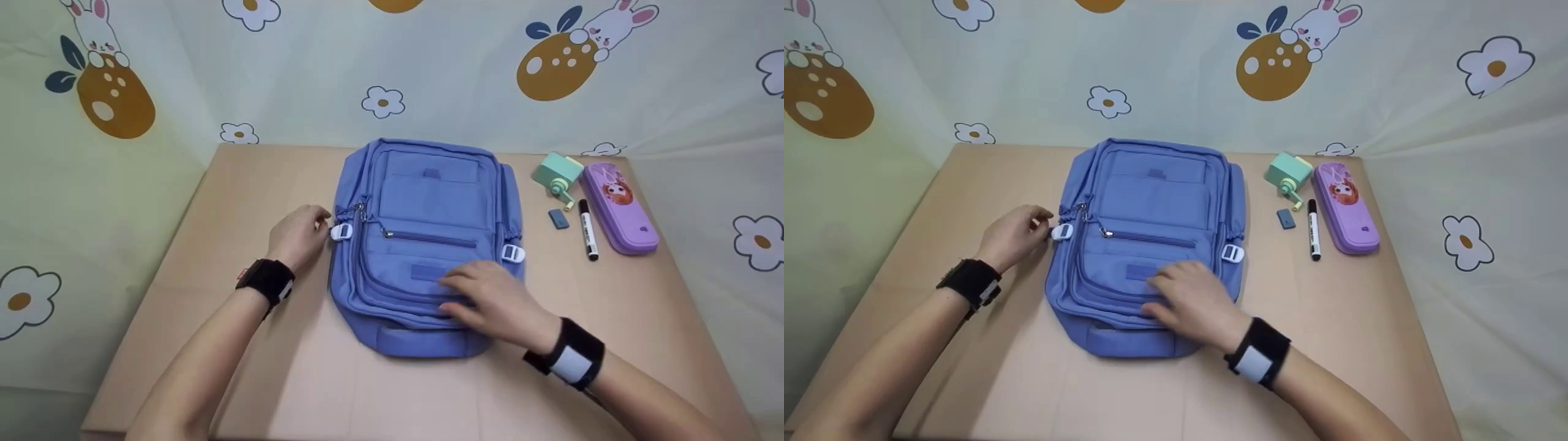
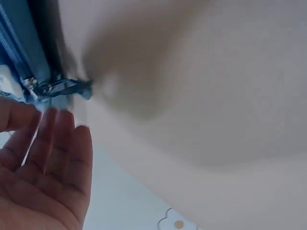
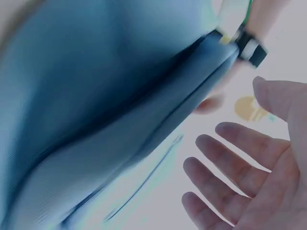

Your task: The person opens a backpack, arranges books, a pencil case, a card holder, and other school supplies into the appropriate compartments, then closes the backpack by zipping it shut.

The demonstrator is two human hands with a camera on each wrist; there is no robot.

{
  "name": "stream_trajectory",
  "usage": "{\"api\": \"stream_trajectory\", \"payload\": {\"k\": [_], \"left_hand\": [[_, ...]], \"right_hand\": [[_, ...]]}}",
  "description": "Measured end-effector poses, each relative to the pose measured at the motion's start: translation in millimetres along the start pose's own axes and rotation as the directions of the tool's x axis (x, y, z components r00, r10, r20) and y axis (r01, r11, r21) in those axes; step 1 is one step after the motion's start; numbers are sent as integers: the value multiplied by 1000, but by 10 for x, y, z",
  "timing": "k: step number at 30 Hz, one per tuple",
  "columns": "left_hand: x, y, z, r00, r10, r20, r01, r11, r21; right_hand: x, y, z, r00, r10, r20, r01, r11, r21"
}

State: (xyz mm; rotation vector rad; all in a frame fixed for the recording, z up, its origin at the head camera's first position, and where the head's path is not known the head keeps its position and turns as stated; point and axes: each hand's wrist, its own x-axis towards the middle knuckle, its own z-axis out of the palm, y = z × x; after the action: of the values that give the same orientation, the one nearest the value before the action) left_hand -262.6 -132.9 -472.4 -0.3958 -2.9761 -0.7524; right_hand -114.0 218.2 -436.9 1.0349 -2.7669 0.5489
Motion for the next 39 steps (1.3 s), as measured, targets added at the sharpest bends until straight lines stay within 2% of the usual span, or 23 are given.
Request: {"api": "stream_trajectory", "payload": {"k": [3, 6, 10, 13, 17, 21, 25, 29, 33, 39], "left_hand": [[51, 107, -5, 998, 42, -44, -40, 999, 32], [101, 248, 21, 992, 107, -59, -102, 992, 80], [174, 407, 94, 979, 200, -39, -192, 969, 154], [228, 468, 142, 972, 234, -32, -222, 952, 208], [262, 470, 165, 978, 208, -35, -194, 951, 240], [264, 438, 152, 982, 180, -52, -165, 961, 222], [262, 432, 141, 984, 167, -62, -151, 968, 198], [254, 443, 159, 982, 163, -90, -145, 973, 179], [248, 440, 199, 972, 192, -135, -167, 970, 176], [262, 424, 209, 979, 179, -98, -163, 974, 155]], "right_hand": [[-53, 173, -20, 997, 71, -9, -71, 997, 3], [1, 266, -33, 994, 107, 11, -107, 994, 11], [215, 288, -47, 991, 116, 61, -117, 993, 10], [467, 266, -52, 989, 111, 102, -109, 994, -23], [887, 200, -16, 978, 111, 178, -99, 992, -80], [1295, 118, 87, 958, 116, 263, -81, 987, -139], [1586, 90, 205, 942, 115, 315, -56, 980, -191], [1766, 128, 294, 932, 121, 343, -49, 976, -213], [1876, 215, 403, 922, 151, 356, -68, 970, -233], [1931, 297, 529, 907, 192, 376, -104, 965, -241]]}}
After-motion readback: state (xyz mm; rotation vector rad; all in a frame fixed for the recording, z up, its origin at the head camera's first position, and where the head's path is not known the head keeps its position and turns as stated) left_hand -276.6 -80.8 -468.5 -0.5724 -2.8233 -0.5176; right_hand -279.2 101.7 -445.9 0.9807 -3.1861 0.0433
